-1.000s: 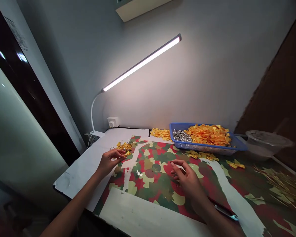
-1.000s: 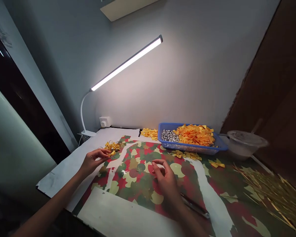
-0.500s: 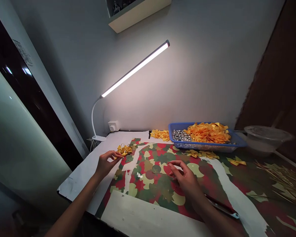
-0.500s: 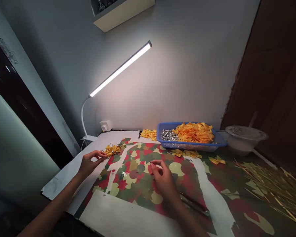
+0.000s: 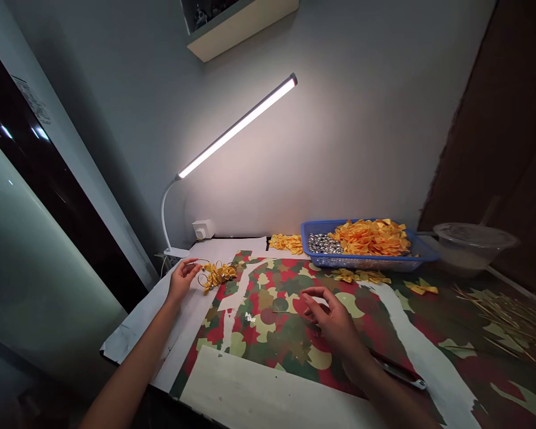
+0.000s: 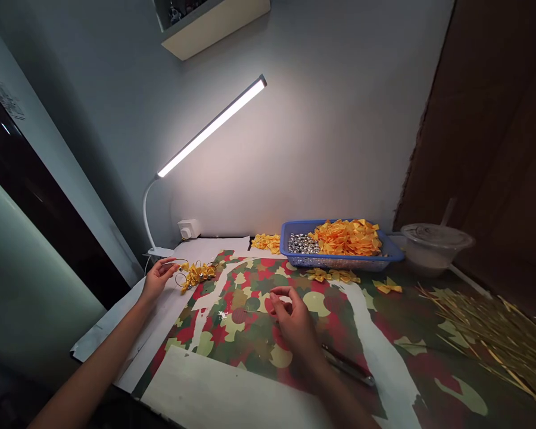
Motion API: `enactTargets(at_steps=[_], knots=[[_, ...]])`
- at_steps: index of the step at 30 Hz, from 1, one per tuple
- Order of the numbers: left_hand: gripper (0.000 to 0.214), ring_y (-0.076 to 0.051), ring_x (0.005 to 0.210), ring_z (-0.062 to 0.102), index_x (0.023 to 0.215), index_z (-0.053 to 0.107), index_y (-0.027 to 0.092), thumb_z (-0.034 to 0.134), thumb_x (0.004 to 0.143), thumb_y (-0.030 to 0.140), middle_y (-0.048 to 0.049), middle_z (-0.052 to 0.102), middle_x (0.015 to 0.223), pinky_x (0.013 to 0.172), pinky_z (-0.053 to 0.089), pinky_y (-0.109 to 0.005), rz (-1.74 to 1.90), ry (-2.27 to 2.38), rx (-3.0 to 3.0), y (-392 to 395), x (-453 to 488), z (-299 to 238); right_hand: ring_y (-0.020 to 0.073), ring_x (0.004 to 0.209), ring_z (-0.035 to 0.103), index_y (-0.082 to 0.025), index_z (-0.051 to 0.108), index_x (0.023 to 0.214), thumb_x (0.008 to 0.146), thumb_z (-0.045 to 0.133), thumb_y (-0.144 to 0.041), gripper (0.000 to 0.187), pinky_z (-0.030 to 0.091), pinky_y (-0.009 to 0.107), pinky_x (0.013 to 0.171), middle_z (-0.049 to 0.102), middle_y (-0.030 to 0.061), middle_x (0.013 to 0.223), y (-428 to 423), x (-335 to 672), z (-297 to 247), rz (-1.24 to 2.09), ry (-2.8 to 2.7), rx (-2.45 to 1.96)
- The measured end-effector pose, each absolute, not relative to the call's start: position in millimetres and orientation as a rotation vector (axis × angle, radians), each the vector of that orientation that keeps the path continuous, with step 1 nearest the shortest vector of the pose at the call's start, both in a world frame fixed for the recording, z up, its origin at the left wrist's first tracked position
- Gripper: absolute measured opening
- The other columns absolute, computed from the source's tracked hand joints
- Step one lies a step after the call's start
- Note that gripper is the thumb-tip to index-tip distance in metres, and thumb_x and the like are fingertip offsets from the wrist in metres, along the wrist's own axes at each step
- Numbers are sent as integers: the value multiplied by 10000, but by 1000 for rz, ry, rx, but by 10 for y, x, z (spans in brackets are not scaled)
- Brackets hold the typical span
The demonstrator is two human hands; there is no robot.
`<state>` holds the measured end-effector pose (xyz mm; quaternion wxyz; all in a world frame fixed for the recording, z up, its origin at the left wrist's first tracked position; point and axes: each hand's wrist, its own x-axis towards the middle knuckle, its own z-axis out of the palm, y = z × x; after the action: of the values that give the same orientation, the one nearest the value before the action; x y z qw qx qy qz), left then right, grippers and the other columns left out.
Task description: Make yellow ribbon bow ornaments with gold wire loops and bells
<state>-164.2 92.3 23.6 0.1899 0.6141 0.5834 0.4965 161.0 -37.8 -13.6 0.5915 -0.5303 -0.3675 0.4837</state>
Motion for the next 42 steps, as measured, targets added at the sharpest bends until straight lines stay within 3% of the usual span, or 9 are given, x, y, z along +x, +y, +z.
enactTargets(at_steps=[3, 9, 14, 17, 21, 27, 31, 37, 42], knots=[[216, -176, 873, 634, 1041, 596, 124, 568, 906, 290, -58, 640, 995, 774, 541, -372, 1402, 1736, 1696, 953, -1687, 192, 218, 618, 591, -233, 578, 773, 573, 612, -588, 409, 414, 299, 517, 562, -6, 570, -380, 1603, -150, 1130, -854, -1243], [194, -171, 847, 634, 968, 618, 120, 590, 891, 295, -49, 650, 958, 779, 535, -375, 1267, 1869, 1783, 952, -1703, 151, 193, 553, 569, -220, 587, 779, 593, 646, -546, 380, 410, 284, 489, 580, -8, 558, -345, 1626, -181, 1111, -836, -1218], [329, -284, 1230, 465, 1136, 595, 169, 561, 865, 353, -137, 513, 1300, 1033, 368, -471, 1342, 2012, 1954, 928, -1525, 208, 174, 502, 532, -216, 586, 816, 609, 650, -536, 386, 402, 284, 469, 571, -14, 543, -298, 1682, -202, 1069, -821, -1229], [507, -331, 1316, 376, 1226, 578, 226, 632, 772, 445, -125, 463, 1392, 1085, 301, -473, 1201, 1952, 2119, 921, -1325, 182, 182, 522, 545, -221, 579, 808, 612, 642, -542, 382, 403, 286, 473, 568, -12, 548, -290, 1679, -208, 1043, -821, -1228], [569, -377, 1297, 402, 1209, 616, 258, 694, 701, 501, -112, 505, 1381, 1060, 321, -516, 968, 1865, 2260, 958, -1112, 62, 198, 549, 567, -234, 577, 784, 622, 630, -545, 356, 400, 282, 453, 560, -7, 551, -299, 1652, -214, 1053, -846, -1221], [224, -229, 1056, 606, 991, 672, 177, 598, 866, 348, -91, 645, 1150, 947, 464, -435, 785, 1737, 2383, 1118, -1048, -36, 171, 511, 530, -224, 591, 796, 666, 621, -520, 324, 409, 278, 472, 558, -16, 546, -305, 1620, -246, 1041, -859, -1209], [202, -184, 924, 626, 991, 623, 137, 555, 912, 310, -63, 651, 1021, 844, 517, -401, 872, 1879, 2349, 1182, -1096, -15, 172, 510, 521, -216, 594, 794, 680, 618, -503, 310, 393, 274, 473, 552, -21, 532, -304, 1614, -226, 1015, -847, -1193], [213, -237, 1041, 589, 1062, 601, 145, 574, 889, 266, -96, 607, 1140, 909, 475, -457, 1084, 2206, 2183, 1138, -1092, 81, 187, 620, 563, -217, 564, 799, 684, 595, -476, 285, 436, 291, 550, 573, -1, 644, -244, 1838, -104, 876, -735, -1190], [300, -377, 1265, 431, 1119, 584, 148, 545, 829, 212, -199, 473, 1347, 1031, 316, -553, 1131, 2239, 2260, 933, -817, 262, 172, 602, 537, -216, 529, 783, 666, 570, -456, 270, 425, 282, 528, 552, -1, 687, -180, 2024, -73, 790, -614, -1225]])
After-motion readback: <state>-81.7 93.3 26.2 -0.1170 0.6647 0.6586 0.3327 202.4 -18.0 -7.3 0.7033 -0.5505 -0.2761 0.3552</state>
